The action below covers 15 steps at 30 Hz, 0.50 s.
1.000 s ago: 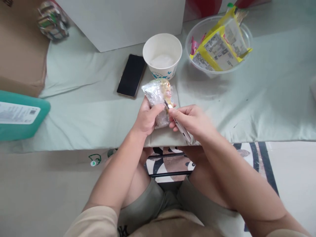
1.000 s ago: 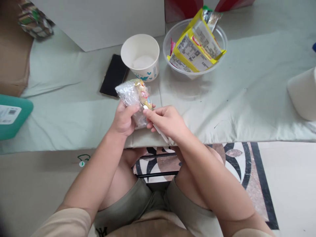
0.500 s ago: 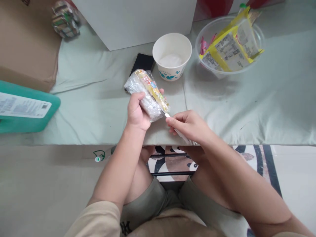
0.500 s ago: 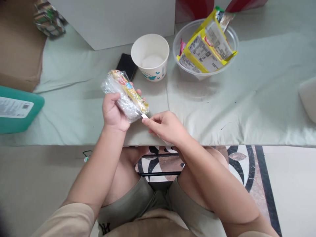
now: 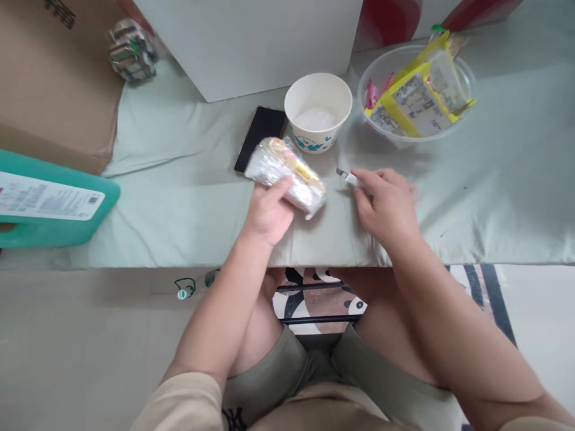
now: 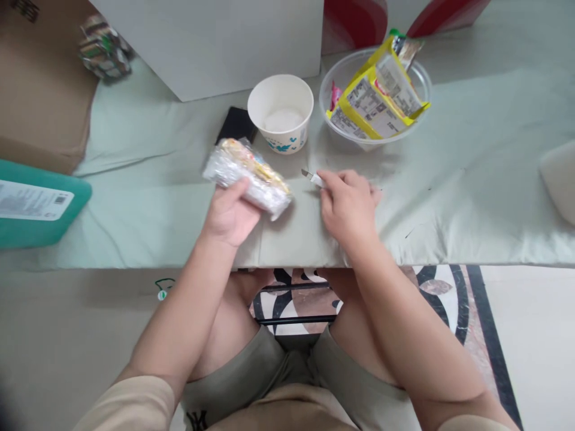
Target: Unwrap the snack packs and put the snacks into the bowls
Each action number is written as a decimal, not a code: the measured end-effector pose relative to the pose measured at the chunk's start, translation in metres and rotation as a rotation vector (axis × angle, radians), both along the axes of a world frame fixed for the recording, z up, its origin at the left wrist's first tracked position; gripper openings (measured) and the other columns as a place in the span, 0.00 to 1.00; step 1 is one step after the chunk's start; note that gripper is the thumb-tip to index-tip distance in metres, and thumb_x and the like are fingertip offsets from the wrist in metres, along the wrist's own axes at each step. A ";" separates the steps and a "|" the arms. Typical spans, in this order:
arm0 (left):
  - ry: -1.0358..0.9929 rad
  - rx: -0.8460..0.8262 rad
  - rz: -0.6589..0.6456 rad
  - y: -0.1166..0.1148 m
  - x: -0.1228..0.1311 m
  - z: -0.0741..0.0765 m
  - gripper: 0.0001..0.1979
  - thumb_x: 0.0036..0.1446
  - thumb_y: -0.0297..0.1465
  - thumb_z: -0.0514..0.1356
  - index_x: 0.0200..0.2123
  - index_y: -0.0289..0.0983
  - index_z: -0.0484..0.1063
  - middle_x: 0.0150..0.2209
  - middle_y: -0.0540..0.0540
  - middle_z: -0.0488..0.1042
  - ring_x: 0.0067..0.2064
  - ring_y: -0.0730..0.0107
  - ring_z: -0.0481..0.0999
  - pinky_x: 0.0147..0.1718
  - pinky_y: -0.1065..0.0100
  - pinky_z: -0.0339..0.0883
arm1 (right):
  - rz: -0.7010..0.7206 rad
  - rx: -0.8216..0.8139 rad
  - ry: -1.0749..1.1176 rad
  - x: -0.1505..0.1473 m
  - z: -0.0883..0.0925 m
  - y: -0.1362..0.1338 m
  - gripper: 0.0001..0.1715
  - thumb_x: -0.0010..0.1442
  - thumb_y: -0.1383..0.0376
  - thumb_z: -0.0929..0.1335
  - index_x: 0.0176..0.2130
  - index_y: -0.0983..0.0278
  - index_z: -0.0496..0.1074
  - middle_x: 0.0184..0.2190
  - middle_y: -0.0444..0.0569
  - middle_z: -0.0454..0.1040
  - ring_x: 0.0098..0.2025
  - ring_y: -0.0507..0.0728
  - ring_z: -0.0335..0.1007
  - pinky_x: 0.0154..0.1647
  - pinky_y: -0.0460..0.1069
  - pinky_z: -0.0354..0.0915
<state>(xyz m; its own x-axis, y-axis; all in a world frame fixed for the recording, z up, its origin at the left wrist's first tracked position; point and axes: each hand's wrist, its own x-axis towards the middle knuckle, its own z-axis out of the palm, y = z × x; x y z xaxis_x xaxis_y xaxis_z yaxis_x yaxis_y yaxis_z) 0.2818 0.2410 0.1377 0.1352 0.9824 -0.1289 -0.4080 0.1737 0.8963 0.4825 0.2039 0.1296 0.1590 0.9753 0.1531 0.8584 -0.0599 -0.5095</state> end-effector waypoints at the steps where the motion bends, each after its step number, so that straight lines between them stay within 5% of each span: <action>1: 0.049 0.039 -0.034 -0.002 0.004 -0.004 0.36 0.47 0.42 0.71 0.58 0.47 0.64 0.58 0.42 0.74 0.64 0.49 0.72 0.62 0.50 0.67 | -0.027 0.057 -0.013 0.000 -0.001 0.000 0.22 0.64 0.64 0.64 0.55 0.58 0.76 0.49 0.59 0.75 0.53 0.70 0.71 0.54 0.66 0.63; 5: 0.521 0.353 0.084 -0.004 -0.003 -0.018 0.45 0.47 0.47 0.73 0.64 0.49 0.56 0.67 0.40 0.62 0.69 0.49 0.65 0.65 0.50 0.62 | 0.044 0.227 0.079 -0.007 0.002 -0.003 0.23 0.64 0.65 0.63 0.57 0.60 0.73 0.52 0.60 0.73 0.57 0.68 0.70 0.58 0.65 0.65; 8: 0.869 0.540 0.149 0.000 -0.020 -0.019 0.41 0.51 0.43 0.72 0.64 0.46 0.57 0.66 0.39 0.63 0.70 0.49 0.62 0.67 0.51 0.60 | 0.198 0.240 0.159 -0.016 0.003 -0.005 0.22 0.63 0.61 0.65 0.55 0.61 0.73 0.51 0.59 0.76 0.55 0.67 0.72 0.57 0.63 0.67; 12: 1.125 0.597 -0.007 0.001 -0.031 -0.011 0.26 0.53 0.34 0.69 0.55 0.42 0.68 0.57 0.41 0.73 0.62 0.52 0.72 0.64 0.52 0.65 | 0.326 0.172 0.171 -0.025 0.000 -0.006 0.24 0.61 0.57 0.68 0.56 0.60 0.72 0.54 0.58 0.77 0.56 0.68 0.72 0.58 0.63 0.66; 15: 1.160 0.537 0.002 0.001 -0.032 -0.004 0.22 0.54 0.28 0.66 0.52 0.40 0.72 0.55 0.42 0.75 0.57 0.57 0.75 0.58 0.57 0.70 | 0.350 0.133 0.149 -0.025 -0.003 -0.004 0.23 0.61 0.60 0.68 0.55 0.60 0.74 0.51 0.57 0.78 0.53 0.67 0.73 0.55 0.62 0.66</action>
<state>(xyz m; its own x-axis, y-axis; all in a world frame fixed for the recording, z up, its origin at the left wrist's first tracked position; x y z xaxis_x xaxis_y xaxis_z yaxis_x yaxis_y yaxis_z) 0.2503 0.2421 0.1340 0.2090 0.9476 0.2416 0.6571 -0.3191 0.6830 0.4571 0.2000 0.1268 -0.1494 0.9476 0.2824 0.7315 0.2981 -0.6133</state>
